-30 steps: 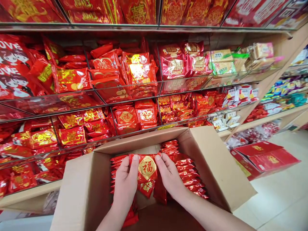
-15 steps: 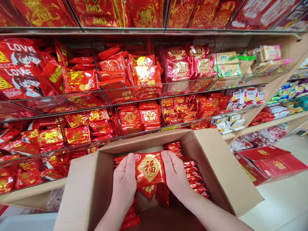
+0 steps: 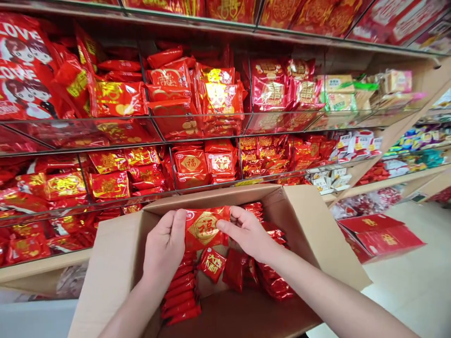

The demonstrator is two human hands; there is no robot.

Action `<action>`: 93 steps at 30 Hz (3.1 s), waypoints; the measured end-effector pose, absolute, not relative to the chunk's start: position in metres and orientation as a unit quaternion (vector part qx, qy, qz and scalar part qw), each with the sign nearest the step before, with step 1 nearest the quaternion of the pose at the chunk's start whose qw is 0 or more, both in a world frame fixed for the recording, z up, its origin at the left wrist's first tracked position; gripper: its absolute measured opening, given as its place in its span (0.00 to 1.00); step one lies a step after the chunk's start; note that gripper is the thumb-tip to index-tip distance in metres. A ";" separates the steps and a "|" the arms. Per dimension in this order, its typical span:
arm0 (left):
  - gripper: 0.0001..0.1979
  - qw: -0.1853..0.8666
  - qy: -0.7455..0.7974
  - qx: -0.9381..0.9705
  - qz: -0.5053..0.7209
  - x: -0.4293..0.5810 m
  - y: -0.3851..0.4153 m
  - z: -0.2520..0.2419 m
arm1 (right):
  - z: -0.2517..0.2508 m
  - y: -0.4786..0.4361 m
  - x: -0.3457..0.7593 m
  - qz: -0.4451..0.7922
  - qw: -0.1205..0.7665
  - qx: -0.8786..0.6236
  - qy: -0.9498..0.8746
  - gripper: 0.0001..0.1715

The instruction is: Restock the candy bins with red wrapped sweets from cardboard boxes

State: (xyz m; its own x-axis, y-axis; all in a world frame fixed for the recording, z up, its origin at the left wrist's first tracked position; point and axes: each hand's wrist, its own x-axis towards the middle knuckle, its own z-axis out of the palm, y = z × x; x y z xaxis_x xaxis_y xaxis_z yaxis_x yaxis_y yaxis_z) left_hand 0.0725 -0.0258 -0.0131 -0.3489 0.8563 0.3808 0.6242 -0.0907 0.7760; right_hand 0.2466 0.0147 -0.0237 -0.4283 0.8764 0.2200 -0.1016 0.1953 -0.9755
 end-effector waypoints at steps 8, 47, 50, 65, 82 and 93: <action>0.17 -0.184 0.693 0.636 0.283 0.009 -0.006 -0.003 | 0.020 0.116 0.254 0.259 0.555 -0.387 -0.689 0.09; 0.17 -0.123 0.785 0.582 0.170 0.015 0.024 0.020 | 0.023 0.164 0.179 0.172 0.372 -0.470 -0.782 0.13; 0.20 -0.125 0.758 0.619 0.164 0.013 0.035 0.024 | 0.022 0.167 0.176 0.183 0.365 -0.470 -0.782 0.10; 0.14 -0.052 0.662 0.709 0.236 0.011 0.081 0.012 | 0.022 0.165 0.181 0.186 0.345 -0.481 -0.784 0.10; 0.24 -0.137 0.636 0.719 0.244 0.018 0.073 0.013 | 0.016 0.166 0.186 0.146 0.324 -0.437 -0.826 0.11; 0.27 -0.163 0.636 0.725 0.209 0.015 0.077 0.007 | 0.006 0.105 0.227 0.067 0.474 -0.308 -0.823 0.06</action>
